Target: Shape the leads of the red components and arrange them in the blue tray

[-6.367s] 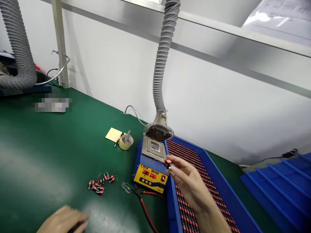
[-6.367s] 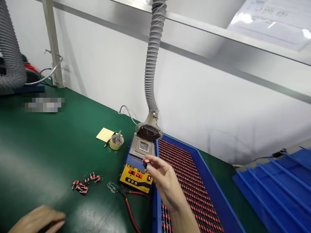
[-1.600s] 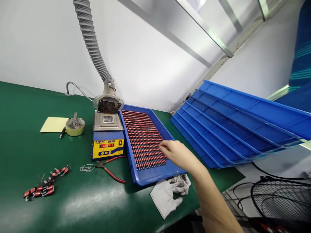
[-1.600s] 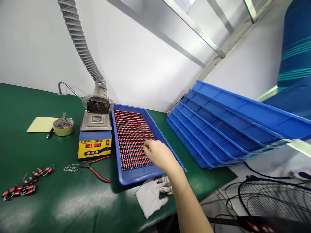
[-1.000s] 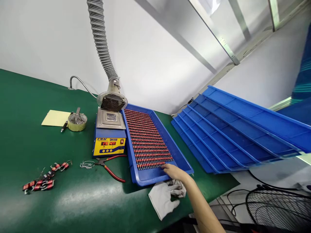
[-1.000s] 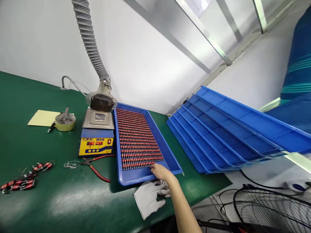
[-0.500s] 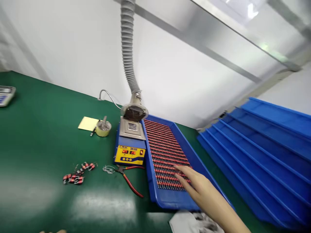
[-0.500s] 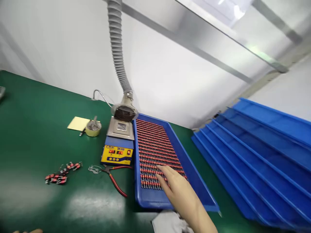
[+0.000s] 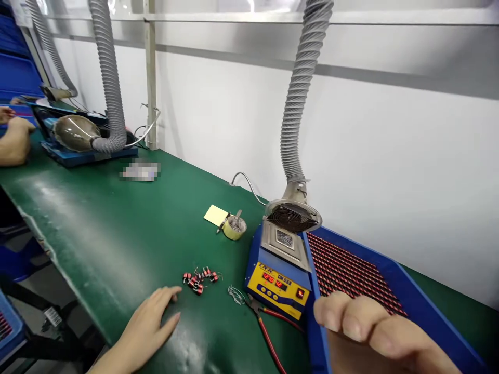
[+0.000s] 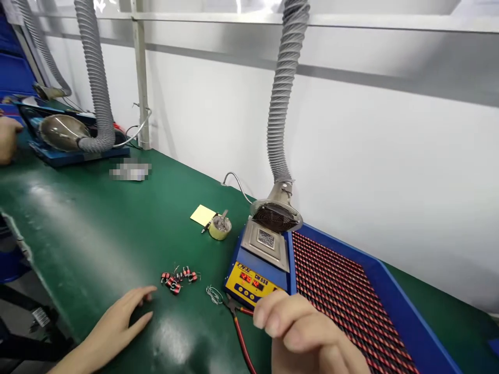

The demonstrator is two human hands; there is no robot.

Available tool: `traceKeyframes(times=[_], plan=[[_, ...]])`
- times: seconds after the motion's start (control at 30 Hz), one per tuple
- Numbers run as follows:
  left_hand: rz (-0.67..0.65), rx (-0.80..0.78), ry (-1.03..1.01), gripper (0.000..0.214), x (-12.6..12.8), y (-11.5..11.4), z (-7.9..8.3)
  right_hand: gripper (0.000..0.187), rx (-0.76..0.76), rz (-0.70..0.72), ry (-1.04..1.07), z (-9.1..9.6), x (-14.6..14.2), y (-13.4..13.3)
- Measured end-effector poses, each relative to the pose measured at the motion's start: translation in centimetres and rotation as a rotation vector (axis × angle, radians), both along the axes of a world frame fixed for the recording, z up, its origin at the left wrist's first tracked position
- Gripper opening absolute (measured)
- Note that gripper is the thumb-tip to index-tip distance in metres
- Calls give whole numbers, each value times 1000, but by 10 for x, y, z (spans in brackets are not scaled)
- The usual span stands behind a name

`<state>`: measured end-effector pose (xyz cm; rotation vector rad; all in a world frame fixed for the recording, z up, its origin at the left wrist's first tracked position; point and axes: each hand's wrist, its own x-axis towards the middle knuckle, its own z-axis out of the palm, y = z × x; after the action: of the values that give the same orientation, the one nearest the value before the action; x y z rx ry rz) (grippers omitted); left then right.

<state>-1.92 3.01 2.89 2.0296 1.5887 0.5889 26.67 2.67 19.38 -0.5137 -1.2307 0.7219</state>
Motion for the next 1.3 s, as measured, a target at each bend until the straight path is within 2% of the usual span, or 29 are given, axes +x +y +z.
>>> traceKeyframes(times=[0.07, 0.13, 0.23, 0.37, 0.43, 0.47, 0.53, 0.6, 0.7, 0.77, 0.83, 0.93, 1.03, 1.1, 1.2, 1.3], plan=[[22, -1, 8, 45, 0, 19, 2, 31, -108, 102, 186, 5, -5, 6], [10, 6, 16, 49, 4, 36, 2, 42, -250, 95, 410, 7, -9, 13], [-33, 16, 21, 38, 10, 53, -4, 61, -388, 110, 619, 3, -14, 20], [-76, 39, 18, 25, 5, 66, -19, 64, -387, 245, 705, -5, -15, 25], [-94, 36, 10, 24, 0, 73, -14, 64, -365, 295, 719, -6, -13, 26], [-105, 34, -4, 24, -1, 76, -5, 64, -356, 311, 721, -6, -12, 25], [-162, 38, -105, 25, 6, 79, 28, 62, -349, 333, 704, -6, -10, 24], [-245, 69, -196, 23, 25, 78, 74, 55, -354, 315, 613, -6, -9, 22], [-335, 84, -378, 16, 67, 70, 142, 29, -402, 156, 277, -8, -9, 19], [-383, 70, -507, 13, 94, 64, 170, 17, -414, 70, 107, -11, -12, 17], [-436, 35, -638, 16, 116, 60, 182, 15, -400, 56, 108, -13, -14, 16], [-477, -41, -762, 25, 134, 58, 184, 15, -402, 82, 258, -15, -17, 16], [-537, -90, -856, 31, 140, 62, 179, 19, -455, 75, 358, -15, -19, 19], [-551, -116, -975, 26, 140, 67, 175, 19, -471, 30, 360, -17, -22, 23], [-461, -194, -1241, 6, 142, 74, 166, 17, -481, -50, 336, -25, -29, 29], [-335, -253, -1408, 7, 147, 76, 158, 17, -478, -74, 363, -35, -37, 33]])
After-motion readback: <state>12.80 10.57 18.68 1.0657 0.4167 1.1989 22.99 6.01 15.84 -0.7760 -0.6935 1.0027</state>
